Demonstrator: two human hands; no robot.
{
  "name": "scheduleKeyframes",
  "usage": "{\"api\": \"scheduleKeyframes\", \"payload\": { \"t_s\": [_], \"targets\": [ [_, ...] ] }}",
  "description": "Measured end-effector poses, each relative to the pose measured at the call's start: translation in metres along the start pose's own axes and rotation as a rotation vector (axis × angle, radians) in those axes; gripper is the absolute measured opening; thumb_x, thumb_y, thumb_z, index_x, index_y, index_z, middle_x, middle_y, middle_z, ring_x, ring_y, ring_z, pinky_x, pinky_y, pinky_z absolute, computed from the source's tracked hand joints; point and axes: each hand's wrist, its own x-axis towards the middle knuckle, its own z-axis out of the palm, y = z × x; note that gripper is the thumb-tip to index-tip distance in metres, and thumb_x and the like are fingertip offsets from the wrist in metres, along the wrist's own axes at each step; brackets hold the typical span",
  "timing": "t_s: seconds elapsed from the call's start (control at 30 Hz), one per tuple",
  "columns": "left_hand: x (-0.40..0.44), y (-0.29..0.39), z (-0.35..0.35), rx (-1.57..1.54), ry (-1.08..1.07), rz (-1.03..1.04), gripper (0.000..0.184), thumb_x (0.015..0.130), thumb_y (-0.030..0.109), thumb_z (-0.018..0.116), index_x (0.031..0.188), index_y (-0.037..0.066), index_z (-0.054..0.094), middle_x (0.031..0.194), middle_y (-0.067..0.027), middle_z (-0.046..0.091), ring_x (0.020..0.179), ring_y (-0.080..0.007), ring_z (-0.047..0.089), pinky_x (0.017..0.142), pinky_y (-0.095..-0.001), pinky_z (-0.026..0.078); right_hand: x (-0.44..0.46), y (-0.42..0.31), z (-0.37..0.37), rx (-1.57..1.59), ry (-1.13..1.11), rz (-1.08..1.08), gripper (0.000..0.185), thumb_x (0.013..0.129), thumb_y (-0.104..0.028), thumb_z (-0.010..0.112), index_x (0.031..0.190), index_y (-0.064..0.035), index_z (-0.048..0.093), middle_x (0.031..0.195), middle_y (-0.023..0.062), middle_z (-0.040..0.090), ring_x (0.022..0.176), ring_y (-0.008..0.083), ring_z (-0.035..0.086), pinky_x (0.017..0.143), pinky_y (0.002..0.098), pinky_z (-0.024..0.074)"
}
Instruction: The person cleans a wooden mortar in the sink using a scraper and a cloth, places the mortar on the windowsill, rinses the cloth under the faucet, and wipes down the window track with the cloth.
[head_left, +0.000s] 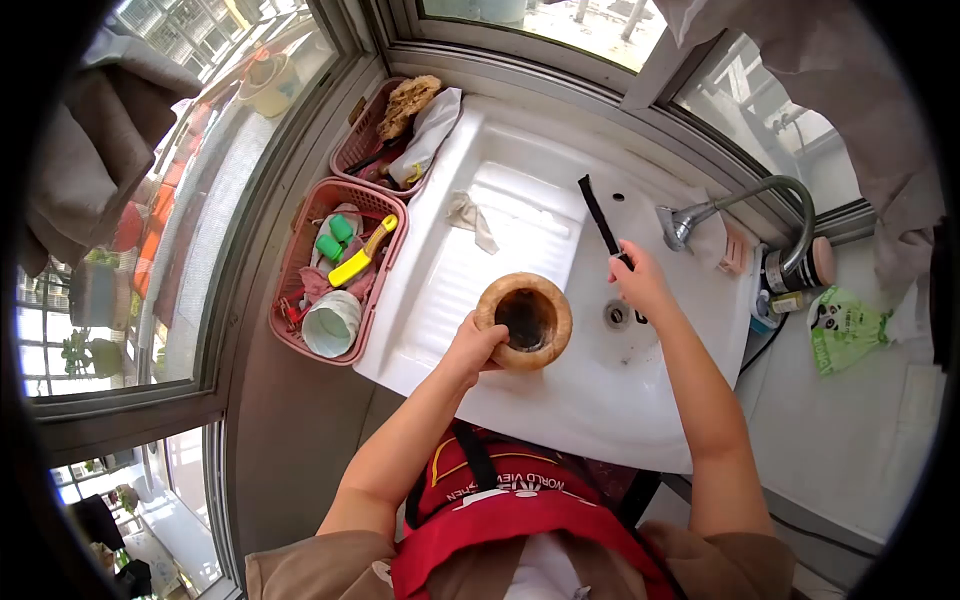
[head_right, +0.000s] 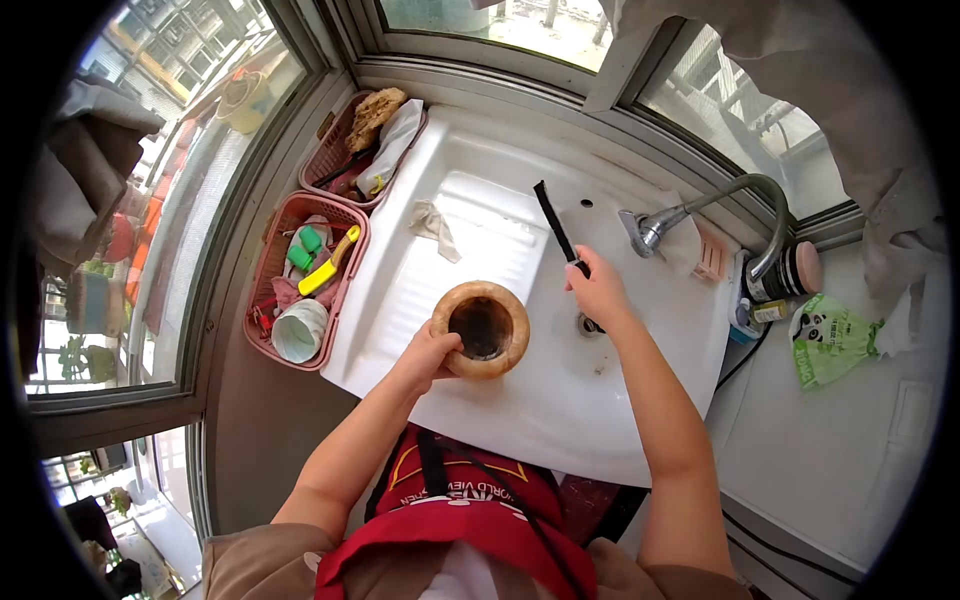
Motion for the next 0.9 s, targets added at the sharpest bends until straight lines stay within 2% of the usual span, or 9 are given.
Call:
{"api": "scheduleKeyframes", "payload": {
  "t_s": [0.03, 0.07, 0.2, 0.3, 0.4, 0.57, 0.67, 0.73, 0.9],
  "targets": [
    [0.005, 0.000, 0.007, 0.001, -0.064, -0.030, 0.039, 0.072, 0.006, 0.056, 0.110, 0.006, 0.046, 0.086, -0.0071, 0.056, 0.069, -0.0177, 0.061, 0.056, -0.0349, 0.058, -0.002, 0.019, -0.011, -0.208, 0.205, -0.170, 0.046, 0.084, -0.019, 0.056, 0.126, -0.0037, 0.045, 0.078, 0.0103, 0.061, 0.066, 0.0201, 0.058, 0.064, 0.0322, 0.0474],
    [0.011, -0.003, 0.017, 0.017, -0.090, -0.038, 0.039, 0.072, 0.006, 0.056, 0.110, 0.006, 0.046, 0.086, -0.0071, 0.056, 0.069, -0.0177, 0.061, 0.056, -0.0349, 0.058, -0.014, -0.002, -0.028, -0.206, 0.247, -0.056, 0.051, 0.083, -0.019, 0.056, 0.130, -0.0023, 0.041, 0.083, 0.0134, 0.061, 0.077, 0.0246, 0.059, 0.073, 0.0340, 0.0464],
    [0.030, -0.023, 0.055, -0.011, -0.188, -0.119, 0.034, 0.073, 0.007, 0.055, 0.106, 0.008, 0.048, 0.087, -0.0057, 0.055, 0.074, -0.0178, 0.061, 0.059, -0.0356, 0.058, 0.008, 0.031, -0.048, -0.222, 0.420, -0.129, 0.055, 0.083, -0.020, 0.057, 0.133, -0.0046, 0.038, 0.087, 0.0138, 0.060, 0.076, 0.0241, 0.058, 0.072, 0.0344, 0.0456],
    [0.034, -0.039, 0.077, 0.006, -0.231, -0.138, 0.035, 0.073, 0.007, 0.055, 0.107, 0.008, 0.048, 0.089, -0.0064, 0.055, 0.076, -0.0187, 0.061, 0.061, -0.0363, 0.058, 0.013, 0.032, -0.038, -0.131, 0.312, -0.201, 0.053, 0.082, -0.019, 0.057, 0.130, -0.0059, 0.040, 0.089, 0.0142, 0.060, 0.076, 0.0244, 0.057, 0.071, 0.0358, 0.0450],
    [0.031, -0.043, 0.093, 0.040, -0.205, -0.124, 0.038, 0.073, 0.006, 0.056, 0.110, 0.006, 0.047, 0.091, -0.0081, 0.056, 0.078, -0.0203, 0.062, 0.062, -0.0376, 0.058, -0.007, 0.006, -0.028, -0.035, 0.179, 0.039, 0.034, 0.081, -0.015, 0.054, 0.113, -0.0027, 0.048, 0.084, 0.0144, 0.060, 0.075, 0.0250, 0.056, 0.070, 0.0361, 0.0450],
    [0.040, -0.055, 0.104, 0.069, -0.163, -0.089, 0.040, 0.073, 0.004, 0.056, 0.111, 0.004, 0.046, 0.094, -0.0102, 0.057, 0.082, -0.0225, 0.063, 0.063, -0.0396, 0.059, -0.072, 0.030, -0.039, -0.095, -0.067, -0.038, 0.027, 0.086, -0.012, 0.050, 0.110, -0.0026, 0.054, 0.085, 0.0164, 0.062, 0.074, 0.0283, 0.059, 0.067, 0.0372, 0.0452],
    [0.051, -0.071, 0.108, -0.024, -0.171, -0.088, 0.041, 0.073, 0.005, 0.056, 0.112, 0.005, 0.045, 0.095, -0.0105, 0.056, 0.082, -0.0228, 0.063, 0.063, -0.0403, 0.059, -0.123, 0.034, -0.051, -0.290, -0.212, 0.097, 0.032, 0.088, -0.013, 0.047, 0.119, -0.0059, 0.052, 0.086, 0.0173, 0.062, 0.072, 0.0317, 0.060, 0.066, 0.0394, 0.0465],
    [0.067, -0.089, 0.108, -0.108, -0.214, -0.114, 0.043, 0.073, 0.006, 0.056, 0.114, 0.005, 0.043, 0.098, -0.0111, 0.056, 0.084, -0.0233, 0.062, 0.063, -0.0413, 0.058, -0.144, 0.046, -0.047, -0.678, -0.327, 0.081, 0.041, 0.086, -0.009, 0.046, 0.127, -0.0105, 0.048, 0.083, 0.0171, 0.062, 0.069, 0.0328, 0.060, 0.065, 0.0415, 0.0477],
    [0.071, -0.109, 0.116, -0.056, -0.170, -0.069, 0.046, 0.073, 0.007, 0.056, 0.117, 0.006, 0.039, 0.102, -0.0125, 0.054, 0.086, -0.0252, 0.062, 0.063, -0.0422, 0.058, -0.140, 0.059, -0.010, -0.846, -0.255, 0.068, 0.055, 0.080, -0.003, 0.044, 0.134, -0.0148, 0.043, 0.078, 0.0178, 0.060, 0.071, 0.0332, 0.061, 0.064, 0.0423, 0.0490]
  ]
}}
